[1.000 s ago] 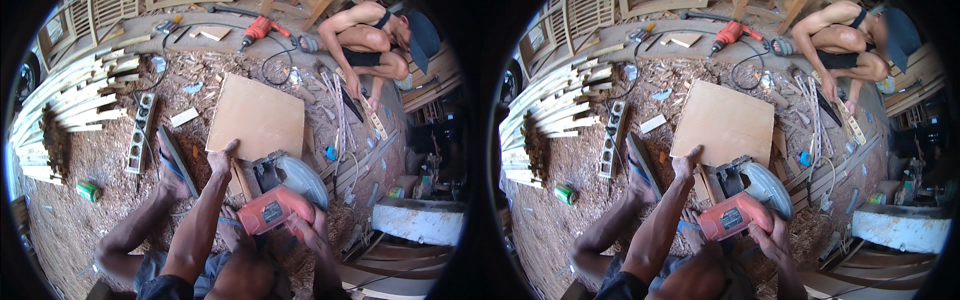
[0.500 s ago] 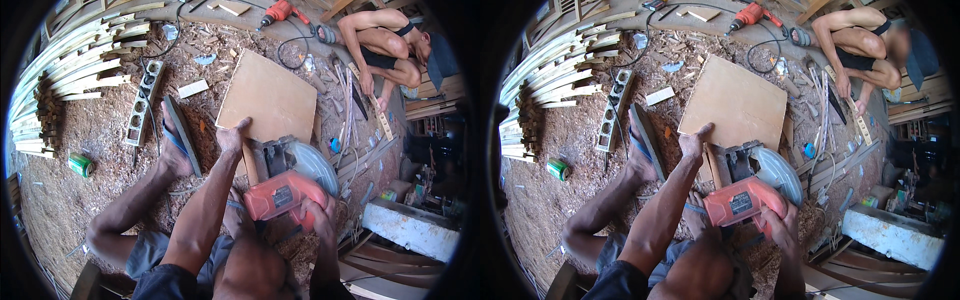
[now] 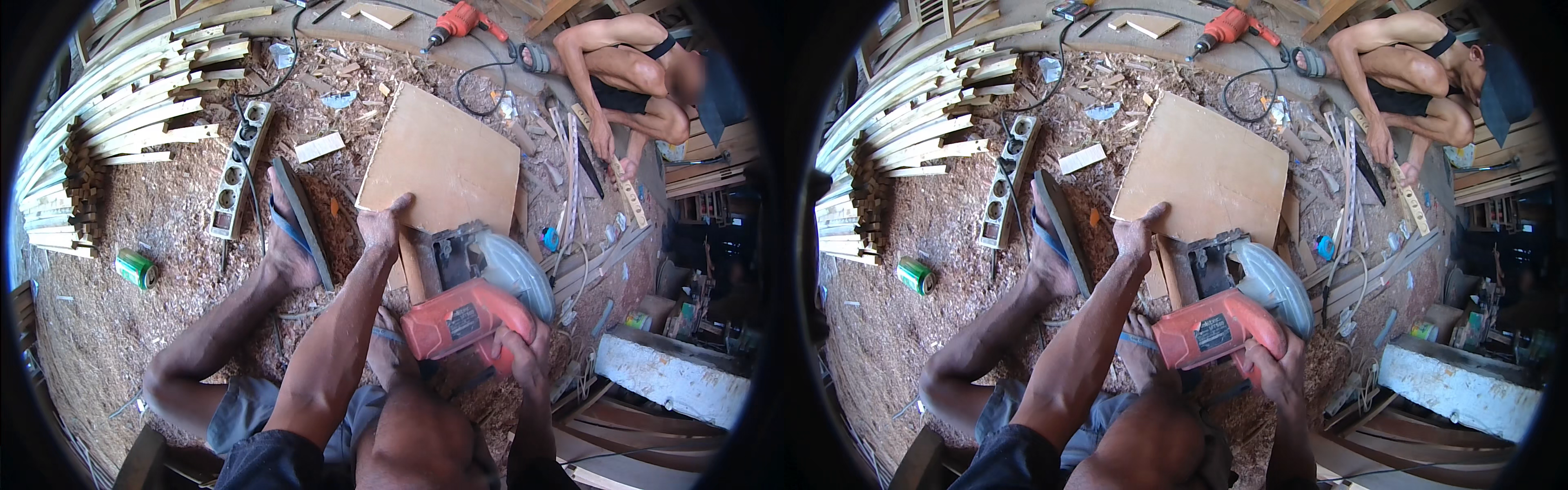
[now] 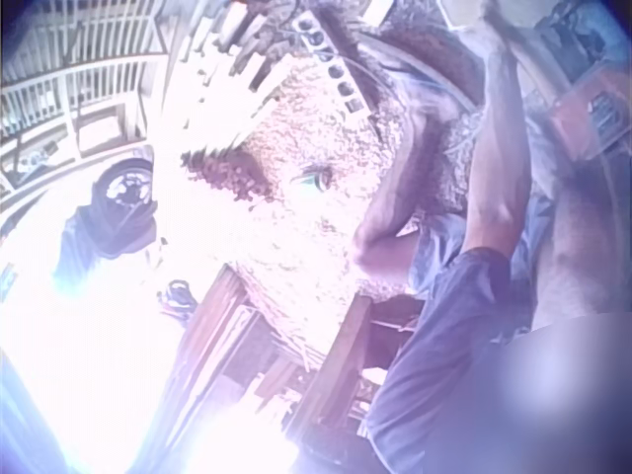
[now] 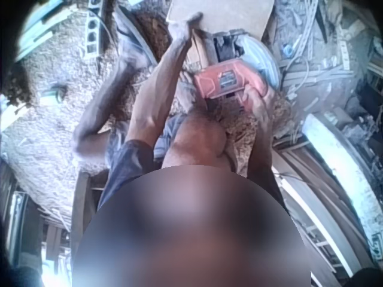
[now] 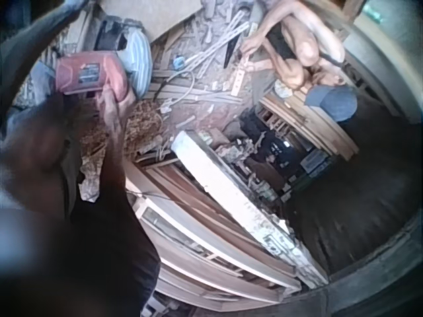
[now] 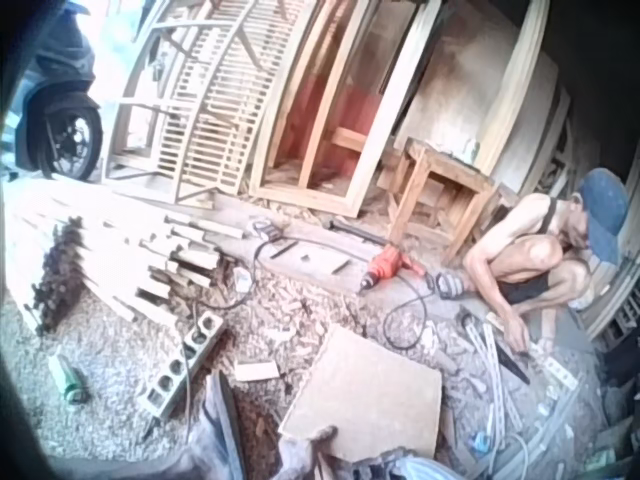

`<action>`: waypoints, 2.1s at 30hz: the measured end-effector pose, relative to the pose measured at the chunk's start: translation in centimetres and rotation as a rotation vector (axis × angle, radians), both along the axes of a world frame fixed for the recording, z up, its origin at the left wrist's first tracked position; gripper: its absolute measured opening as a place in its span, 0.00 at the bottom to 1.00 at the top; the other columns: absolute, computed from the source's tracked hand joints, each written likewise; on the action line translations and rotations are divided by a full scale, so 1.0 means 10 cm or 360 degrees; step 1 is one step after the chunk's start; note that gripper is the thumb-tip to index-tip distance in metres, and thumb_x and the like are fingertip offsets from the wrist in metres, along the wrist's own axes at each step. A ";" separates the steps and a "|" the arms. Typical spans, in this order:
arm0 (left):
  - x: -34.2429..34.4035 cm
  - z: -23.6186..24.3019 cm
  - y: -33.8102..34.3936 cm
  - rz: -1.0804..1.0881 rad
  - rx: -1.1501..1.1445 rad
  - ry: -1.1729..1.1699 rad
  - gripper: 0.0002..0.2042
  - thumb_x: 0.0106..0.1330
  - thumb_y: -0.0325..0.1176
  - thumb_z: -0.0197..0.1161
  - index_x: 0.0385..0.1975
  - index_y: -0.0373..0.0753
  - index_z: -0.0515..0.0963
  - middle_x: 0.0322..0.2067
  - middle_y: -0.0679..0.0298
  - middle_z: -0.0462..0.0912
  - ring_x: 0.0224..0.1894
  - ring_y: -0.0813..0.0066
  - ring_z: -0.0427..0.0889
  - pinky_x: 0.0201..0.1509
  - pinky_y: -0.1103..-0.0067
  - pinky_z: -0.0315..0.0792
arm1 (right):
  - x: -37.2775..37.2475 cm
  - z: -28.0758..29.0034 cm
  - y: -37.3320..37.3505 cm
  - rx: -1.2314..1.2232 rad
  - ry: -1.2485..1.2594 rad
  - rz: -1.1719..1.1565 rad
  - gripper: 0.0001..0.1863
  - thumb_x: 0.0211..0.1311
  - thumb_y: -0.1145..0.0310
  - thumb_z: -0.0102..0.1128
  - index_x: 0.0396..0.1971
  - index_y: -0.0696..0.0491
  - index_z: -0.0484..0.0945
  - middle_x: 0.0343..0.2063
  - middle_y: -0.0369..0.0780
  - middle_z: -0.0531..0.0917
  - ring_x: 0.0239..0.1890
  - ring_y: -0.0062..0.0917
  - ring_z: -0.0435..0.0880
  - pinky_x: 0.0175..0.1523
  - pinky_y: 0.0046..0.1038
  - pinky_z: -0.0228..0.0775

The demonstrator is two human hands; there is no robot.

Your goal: The person cuts a square piece of plywood with a circular saw, then uses a hand saw to finish the cut. The person flips the wood and continues cutting along a marked line.

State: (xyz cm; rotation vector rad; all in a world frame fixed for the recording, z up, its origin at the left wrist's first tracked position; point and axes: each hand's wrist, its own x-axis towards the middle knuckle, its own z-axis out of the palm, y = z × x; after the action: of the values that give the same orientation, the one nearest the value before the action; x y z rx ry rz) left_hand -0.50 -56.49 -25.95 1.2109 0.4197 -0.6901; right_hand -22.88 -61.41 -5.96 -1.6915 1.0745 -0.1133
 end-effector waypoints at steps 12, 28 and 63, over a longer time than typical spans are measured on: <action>-0.01 -0.07 0.00 -0.0014 -0.0017 0.0039 0.24 0.52 0.31 0.76 0.49 0.33 0.78 0.42 0.61 0.84 0.40 0.71 0.81 0.42 0.74 0.74 | -0.01 -0.04 -0.05 -0.0041 0.0054 0.0031 0.09 0.46 0.70 0.60 0.25 0.61 0.78 0.19 0.38 0.79 0.24 0.23 0.76 0.34 0.27 0.70; -0.01 -0.06 -0.01 0.0016 -0.0028 0.0014 0.25 0.52 0.29 0.76 0.50 0.31 0.76 0.44 0.59 0.84 0.42 0.69 0.81 0.47 0.74 0.75 | 0.12 0.03 -0.08 -0.0030 0.0070 0.0088 0.09 0.48 0.70 0.60 0.27 0.61 0.79 0.16 0.36 0.78 0.22 0.22 0.76 0.34 0.27 0.70; 0.03 0.00 0.01 -0.0013 -0.0110 0.0057 0.26 0.52 0.22 0.74 0.53 0.33 0.75 0.48 0.60 0.82 0.48 0.68 0.80 0.55 0.73 0.73 | 0.35 0.02 -0.12 0.0079 -0.0005 -0.0020 0.09 0.56 0.71 0.62 0.32 0.61 0.77 0.19 0.36 0.79 0.18 0.18 0.76 0.24 0.24 0.69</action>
State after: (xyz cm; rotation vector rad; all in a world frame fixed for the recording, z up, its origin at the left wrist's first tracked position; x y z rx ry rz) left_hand -0.20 -56.37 -25.90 1.1373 0.4176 -0.7286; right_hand -19.39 -62.64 -5.80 -1.6398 1.0776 -0.0965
